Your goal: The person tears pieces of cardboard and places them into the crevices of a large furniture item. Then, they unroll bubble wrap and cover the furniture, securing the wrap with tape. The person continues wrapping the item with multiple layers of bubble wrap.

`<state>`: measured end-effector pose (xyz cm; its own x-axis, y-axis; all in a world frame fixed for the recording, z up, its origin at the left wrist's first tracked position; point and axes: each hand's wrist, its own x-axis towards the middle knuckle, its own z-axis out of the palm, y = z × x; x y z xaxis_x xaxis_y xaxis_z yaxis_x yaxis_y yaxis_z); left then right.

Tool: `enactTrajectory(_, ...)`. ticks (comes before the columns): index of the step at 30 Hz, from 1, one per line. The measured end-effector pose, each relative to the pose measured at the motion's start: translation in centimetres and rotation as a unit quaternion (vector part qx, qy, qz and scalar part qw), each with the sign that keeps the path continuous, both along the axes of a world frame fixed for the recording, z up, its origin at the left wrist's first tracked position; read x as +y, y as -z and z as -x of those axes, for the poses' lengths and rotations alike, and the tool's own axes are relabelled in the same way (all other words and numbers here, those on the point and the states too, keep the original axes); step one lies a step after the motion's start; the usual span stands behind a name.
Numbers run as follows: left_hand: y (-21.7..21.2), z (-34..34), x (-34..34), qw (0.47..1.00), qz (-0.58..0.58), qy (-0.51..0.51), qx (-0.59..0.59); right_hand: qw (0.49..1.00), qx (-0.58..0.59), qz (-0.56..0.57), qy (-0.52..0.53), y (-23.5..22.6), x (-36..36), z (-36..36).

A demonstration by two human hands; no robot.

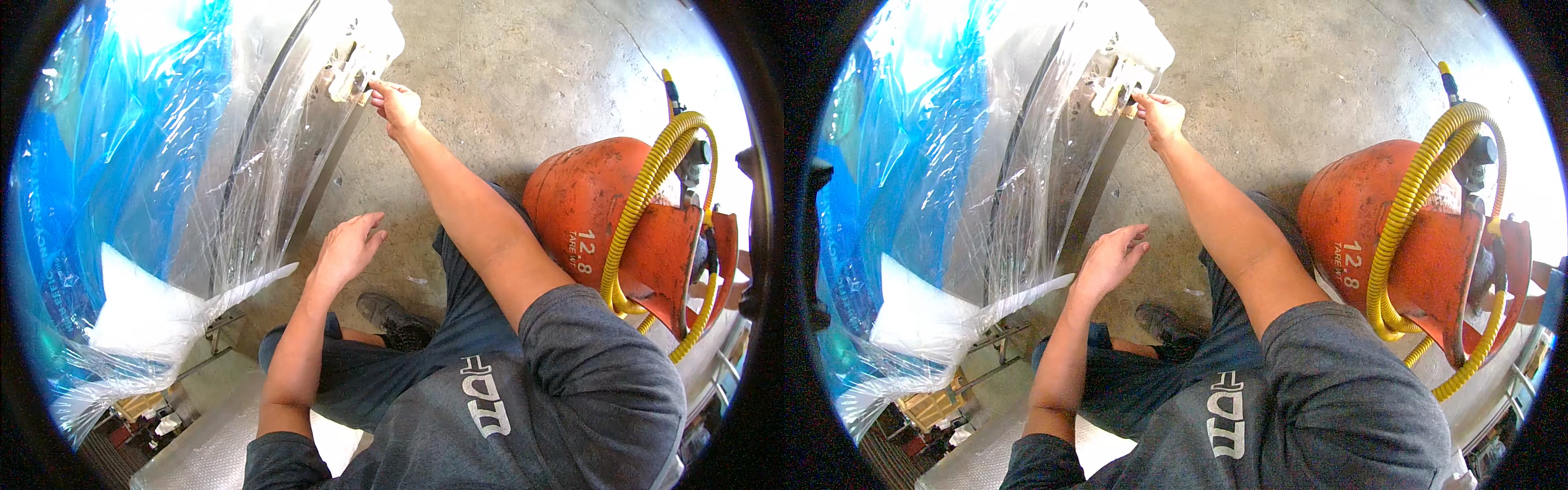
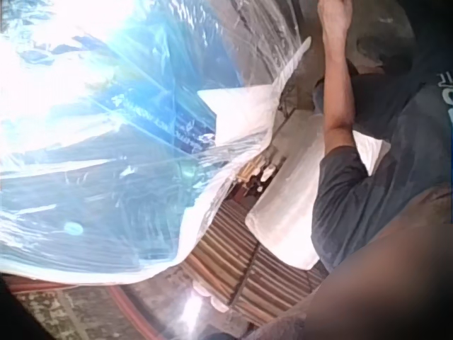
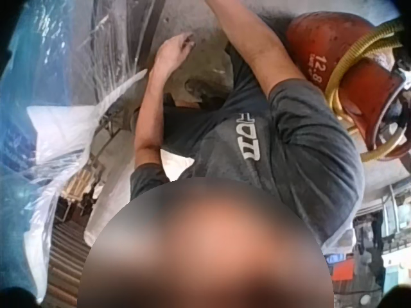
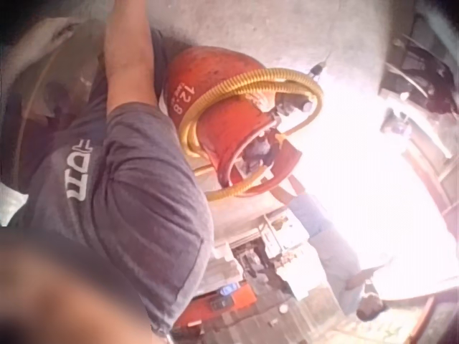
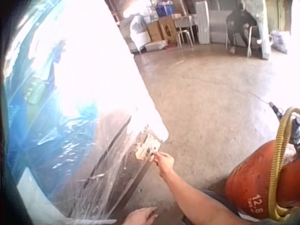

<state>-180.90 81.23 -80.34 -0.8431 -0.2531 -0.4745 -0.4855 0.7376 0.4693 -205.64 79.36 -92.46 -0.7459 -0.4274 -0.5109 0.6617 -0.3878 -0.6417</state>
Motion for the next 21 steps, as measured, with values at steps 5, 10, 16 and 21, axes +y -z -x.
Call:
enactTrajectory(5,-3.3,-0.8,-1.8,0.994,0.027,0.1,-0.028,0.992,0.064,-0.107,-0.018,-0.6,1.6,-0.8)
enactTrajectory(10,-12.5,-2.4,-2.8,0.988,0.051,0.115,-0.087,0.944,-0.042,-0.327,0.007,-4.1,5.7,-8.3)
enactTrajectory(16,-31.2,-6.4,5.5,0.971,-0.06,0.036,0.229,0.96,-0.252,0.004,-0.123,-22.3,15.3,-22.0)
enactTrajectory(21,-44.9,-16.9,11.9,0.934,0.104,0.002,0.342,0.861,-0.115,0.149,-0.473,-51.9,22.4,-29.8)
